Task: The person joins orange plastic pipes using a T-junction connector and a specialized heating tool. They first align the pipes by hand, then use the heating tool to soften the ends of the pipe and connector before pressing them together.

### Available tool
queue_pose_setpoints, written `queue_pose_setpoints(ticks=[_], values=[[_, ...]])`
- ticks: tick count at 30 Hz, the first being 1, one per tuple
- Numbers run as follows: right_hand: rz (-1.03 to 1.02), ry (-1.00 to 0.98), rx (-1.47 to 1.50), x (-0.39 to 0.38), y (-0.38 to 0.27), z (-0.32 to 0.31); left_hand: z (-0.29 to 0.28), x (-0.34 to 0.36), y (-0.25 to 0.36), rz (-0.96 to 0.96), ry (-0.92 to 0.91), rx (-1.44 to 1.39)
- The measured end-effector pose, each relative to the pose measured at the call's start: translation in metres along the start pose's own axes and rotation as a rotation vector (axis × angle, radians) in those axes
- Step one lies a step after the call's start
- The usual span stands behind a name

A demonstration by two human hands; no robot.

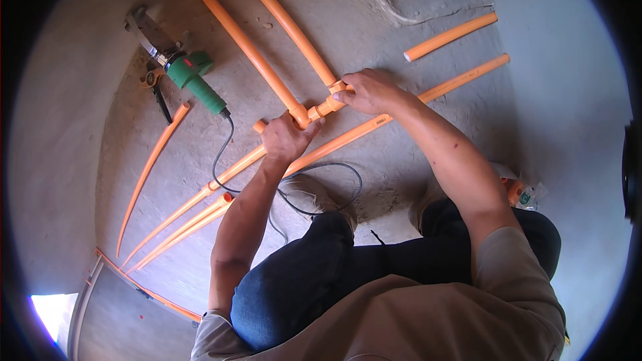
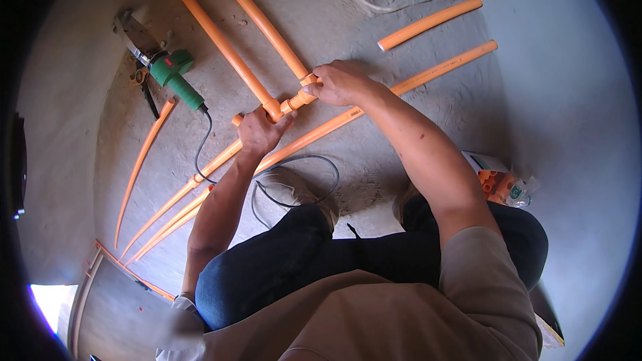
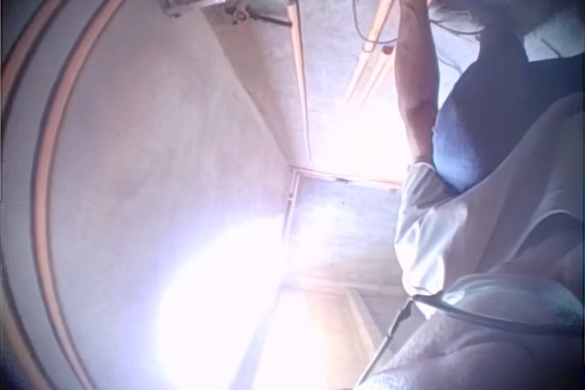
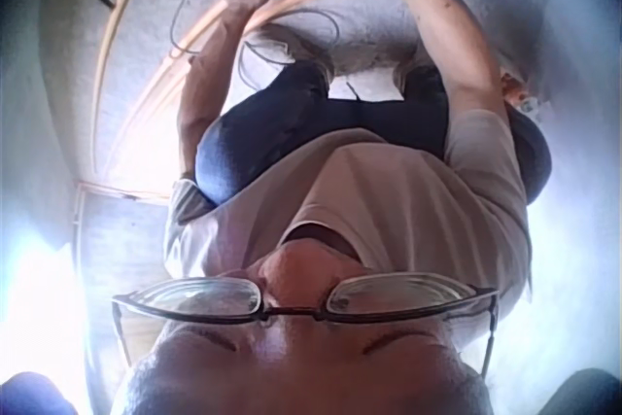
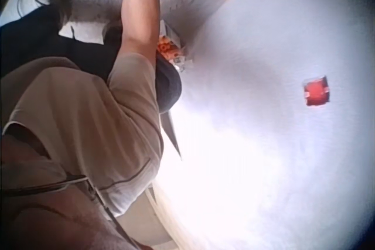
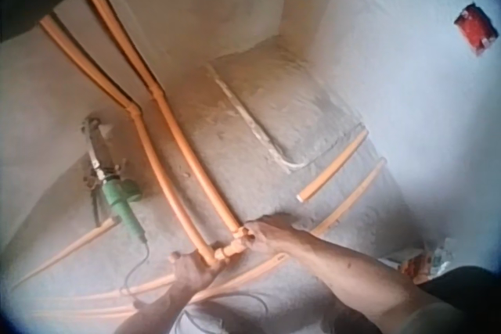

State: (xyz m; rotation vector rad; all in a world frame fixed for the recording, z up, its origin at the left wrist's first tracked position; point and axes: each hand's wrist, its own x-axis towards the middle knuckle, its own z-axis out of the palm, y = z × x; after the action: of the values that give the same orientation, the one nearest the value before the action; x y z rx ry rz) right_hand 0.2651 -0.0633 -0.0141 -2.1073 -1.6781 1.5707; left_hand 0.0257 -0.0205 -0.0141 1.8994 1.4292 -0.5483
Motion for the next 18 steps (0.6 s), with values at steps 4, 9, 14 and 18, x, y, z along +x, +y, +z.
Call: queue_pose_setpoints(ticks=[4, 9, 14, 18], values=[[0.001, 0.019, -0.006, -0.0003, -0.0016, 0.0007, 0.0008, -0.0008, 0.0002, 0.013, 0.022, 0.030], [0.027, -0.006, 0.001, -0.0011, -0.0048, -0.0021, -0.0025, -0.0018, 0.0006, 0.021, 0.016, 0.014], [0.042, -0.013, -0.012, -0.0016, -0.0055, -0.0029, -0.0029, -0.0021, 0.0026, 0.020, 0.016, 0.035], [0.044, -0.016, -0.033, -0.0011, -0.0081, -0.0045, -0.0011, -0.0003, -0.0013, 0.020, 0.013, 0.027]])
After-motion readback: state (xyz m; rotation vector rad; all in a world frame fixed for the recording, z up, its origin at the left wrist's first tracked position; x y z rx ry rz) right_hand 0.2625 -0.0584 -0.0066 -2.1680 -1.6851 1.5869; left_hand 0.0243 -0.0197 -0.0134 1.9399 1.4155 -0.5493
